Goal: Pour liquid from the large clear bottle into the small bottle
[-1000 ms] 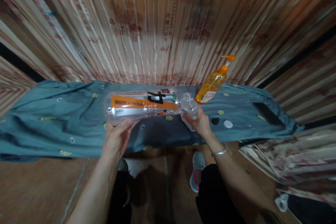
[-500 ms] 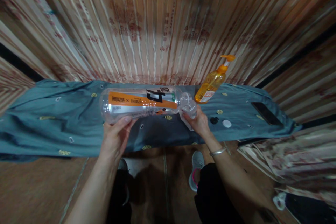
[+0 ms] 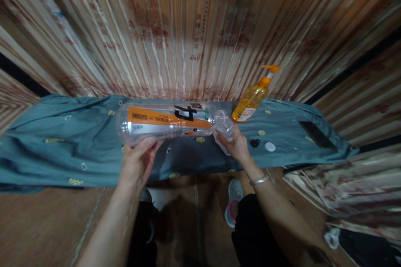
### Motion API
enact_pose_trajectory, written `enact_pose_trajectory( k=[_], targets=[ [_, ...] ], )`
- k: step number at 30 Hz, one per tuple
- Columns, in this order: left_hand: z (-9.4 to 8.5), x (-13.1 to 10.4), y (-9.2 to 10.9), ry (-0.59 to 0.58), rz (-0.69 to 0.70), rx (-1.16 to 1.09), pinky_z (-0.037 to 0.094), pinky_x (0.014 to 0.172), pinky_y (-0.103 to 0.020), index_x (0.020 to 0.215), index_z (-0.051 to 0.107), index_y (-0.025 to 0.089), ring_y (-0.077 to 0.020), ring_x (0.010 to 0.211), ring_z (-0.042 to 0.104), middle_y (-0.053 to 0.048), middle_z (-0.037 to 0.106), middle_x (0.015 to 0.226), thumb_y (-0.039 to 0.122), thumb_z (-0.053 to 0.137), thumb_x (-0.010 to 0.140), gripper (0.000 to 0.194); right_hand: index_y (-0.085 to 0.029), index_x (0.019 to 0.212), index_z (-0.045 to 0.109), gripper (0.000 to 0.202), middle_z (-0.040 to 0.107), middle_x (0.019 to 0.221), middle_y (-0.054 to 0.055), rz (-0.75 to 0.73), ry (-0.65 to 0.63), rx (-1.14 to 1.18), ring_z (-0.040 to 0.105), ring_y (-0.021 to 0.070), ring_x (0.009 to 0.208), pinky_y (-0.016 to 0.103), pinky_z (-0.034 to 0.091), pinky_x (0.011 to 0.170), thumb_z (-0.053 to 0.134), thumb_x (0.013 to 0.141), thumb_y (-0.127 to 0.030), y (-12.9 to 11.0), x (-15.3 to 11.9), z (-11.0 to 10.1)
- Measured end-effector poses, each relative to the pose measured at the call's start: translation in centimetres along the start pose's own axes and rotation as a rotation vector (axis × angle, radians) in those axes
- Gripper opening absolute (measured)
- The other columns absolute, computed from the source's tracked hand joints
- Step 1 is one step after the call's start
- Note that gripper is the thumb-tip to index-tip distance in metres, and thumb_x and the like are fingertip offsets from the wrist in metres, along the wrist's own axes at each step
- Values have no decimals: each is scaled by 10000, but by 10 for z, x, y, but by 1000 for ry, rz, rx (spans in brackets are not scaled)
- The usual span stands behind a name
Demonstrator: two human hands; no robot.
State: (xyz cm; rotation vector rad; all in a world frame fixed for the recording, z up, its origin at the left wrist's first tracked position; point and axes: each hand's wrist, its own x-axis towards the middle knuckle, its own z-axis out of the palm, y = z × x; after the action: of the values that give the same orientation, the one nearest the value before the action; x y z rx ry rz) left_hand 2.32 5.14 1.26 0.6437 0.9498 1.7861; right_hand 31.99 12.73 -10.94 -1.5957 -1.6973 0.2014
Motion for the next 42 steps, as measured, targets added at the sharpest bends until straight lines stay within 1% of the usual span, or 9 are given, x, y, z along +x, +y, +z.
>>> enact_pose_trajectory(
  k=[4, 8, 13, 20, 24, 28, 31, 37, 42],
  targets=[
    [-2, 1, -1, 0, 3, 2, 692, 793, -279, 747, 766, 268, -188, 803, 787, 32, 810, 766, 351, 1099, 356, 520, -210, 1279, 610, 532, 821, 1111, 140, -8, 7, -2, 804, 339, 1016, 424, 640, 841, 735, 849, -498, 1, -1, 1],
    [-3, 2, 0, 6, 8, 4, 694, 814, -299, 810, 779, 275, -200, 814, 791, 30, 811, 774, 353, 1100, 347, 569, -205, 1272, 610, 526, 815, 1123, 149, -28, 0, 6, 802, 339, 1025, 430, 641, 853, 725, 855, -503, 3, -1, 1],
    [-2, 1, 1, 13, 6, 8, 694, 790, -289, 829, 781, 276, -200, 776, 788, 32, 805, 751, 378, 1109, 320, 614, -205, 1278, 600, 526, 815, 1119, 148, -25, 3, 3, 801, 342, 1034, 441, 642, 863, 722, 853, -490, 3, -2, 1],
    [-2, 1, 1, 8, 6, 12, 693, 855, -316, 839, 785, 279, -214, 821, 802, 33, 815, 775, 371, 1108, 338, 603, -199, 1273, 609, 529, 816, 1127, 153, -4, -3, -2, 800, 339, 1047, 439, 640, 884, 726, 842, -481, -1, -1, 1],
    [-3, 1, 0, 3, 2, 9, 695, 820, -304, 815, 775, 263, -214, 809, 802, 23, 817, 779, 362, 1104, 353, 576, -191, 1270, 611, 535, 817, 1117, 152, -2, -7, -2, 802, 342, 1039, 438, 638, 880, 732, 836, -479, -2, -1, 0],
    [-3, 0, 0, 1, 2, -6, 695, 844, -340, 859, 775, 268, -239, 860, 809, 6, 834, 837, 340, 1091, 394, 567, -202, 1269, 612, 518, 821, 1114, 142, 5, 0, -9, 803, 334, 1031, 427, 635, 865, 735, 848, -478, -2, -2, 0],
    [-4, 0, -1, 11, -2, -19, 691, 856, -352, 893, 772, 274, -238, 857, 806, 4, 841, 870, 314, 1086, 399, 586, -210, 1265, 615, 511, 822, 1111, 133, 9, 9, -15, 802, 331, 1030, 423, 635, 855, 735, 854, -489, -2, -2, 1],
    [-6, -1, -3, 29, -33, -39, 678, 864, -341, 889, 771, 281, -226, 877, 804, 17, 840, 870, 304, 1083, 404, 577, -196, 1277, 621, 531, 818, 1126, 145, 14, -12, -9, 797, 332, 1033, 424, 633, 860, 737, 847, -486, -4, -2, -1],
    [-4, -3, -4, 13, -80, -64, 676, 865, -329, 890, 775, 268, -221, 914, 797, 2, 846, 892, 326, 1089, 416, 572, -175, 1304, 611, 585, 817, 1124, 155, 49, -33, -19, 797, 346, 1043, 438, 634, 864, 749, 827, -484, -5, -2, -2]
  ],
)
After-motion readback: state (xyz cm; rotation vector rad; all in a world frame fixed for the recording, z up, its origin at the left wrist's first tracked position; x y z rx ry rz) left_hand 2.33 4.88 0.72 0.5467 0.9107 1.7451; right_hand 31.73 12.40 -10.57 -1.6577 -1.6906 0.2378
